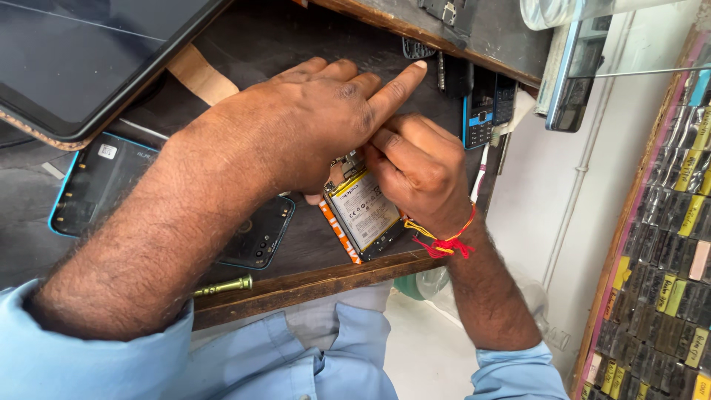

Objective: The person uses a screwdriver to remove multiple small screws from the internal frame of a mobile phone and then uses a thin metal tool to pry up internal connectors.

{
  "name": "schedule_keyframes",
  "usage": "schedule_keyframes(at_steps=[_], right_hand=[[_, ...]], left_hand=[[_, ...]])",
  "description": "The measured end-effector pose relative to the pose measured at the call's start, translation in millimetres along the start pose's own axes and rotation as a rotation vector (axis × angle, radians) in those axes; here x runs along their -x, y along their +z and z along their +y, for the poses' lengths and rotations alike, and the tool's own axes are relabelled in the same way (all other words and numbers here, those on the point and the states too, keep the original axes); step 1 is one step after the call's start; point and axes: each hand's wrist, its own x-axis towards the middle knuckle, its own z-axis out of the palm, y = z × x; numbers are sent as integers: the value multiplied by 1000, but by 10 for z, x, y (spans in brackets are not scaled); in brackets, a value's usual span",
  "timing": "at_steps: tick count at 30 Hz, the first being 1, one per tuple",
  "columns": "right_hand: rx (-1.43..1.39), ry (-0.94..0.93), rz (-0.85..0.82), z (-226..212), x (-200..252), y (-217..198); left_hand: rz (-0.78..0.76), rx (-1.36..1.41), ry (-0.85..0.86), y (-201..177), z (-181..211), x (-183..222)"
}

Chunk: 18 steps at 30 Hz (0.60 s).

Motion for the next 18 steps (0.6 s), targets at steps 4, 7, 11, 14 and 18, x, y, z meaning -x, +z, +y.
schedule_keyframes(at_steps=[4, 7, 11, 14, 18], right_hand=[[17, -44, -65, -13, -38, -61], [26, -54, -114, -19, -69, -95], [70, -89, -168, -26, -89, -139], [79, -99, -163, -45, -92, -116], [89, -93, -150, -60, -75, -75]], left_hand=[[16, -5, 18, -35, 10, 2], [7, -19, 11, -39, 19, 1], [32, -43, 26, -7, 8, 1], [62, -71, 35, 19, 0, 6], [43, -46, 25, 13, -1, 18]])
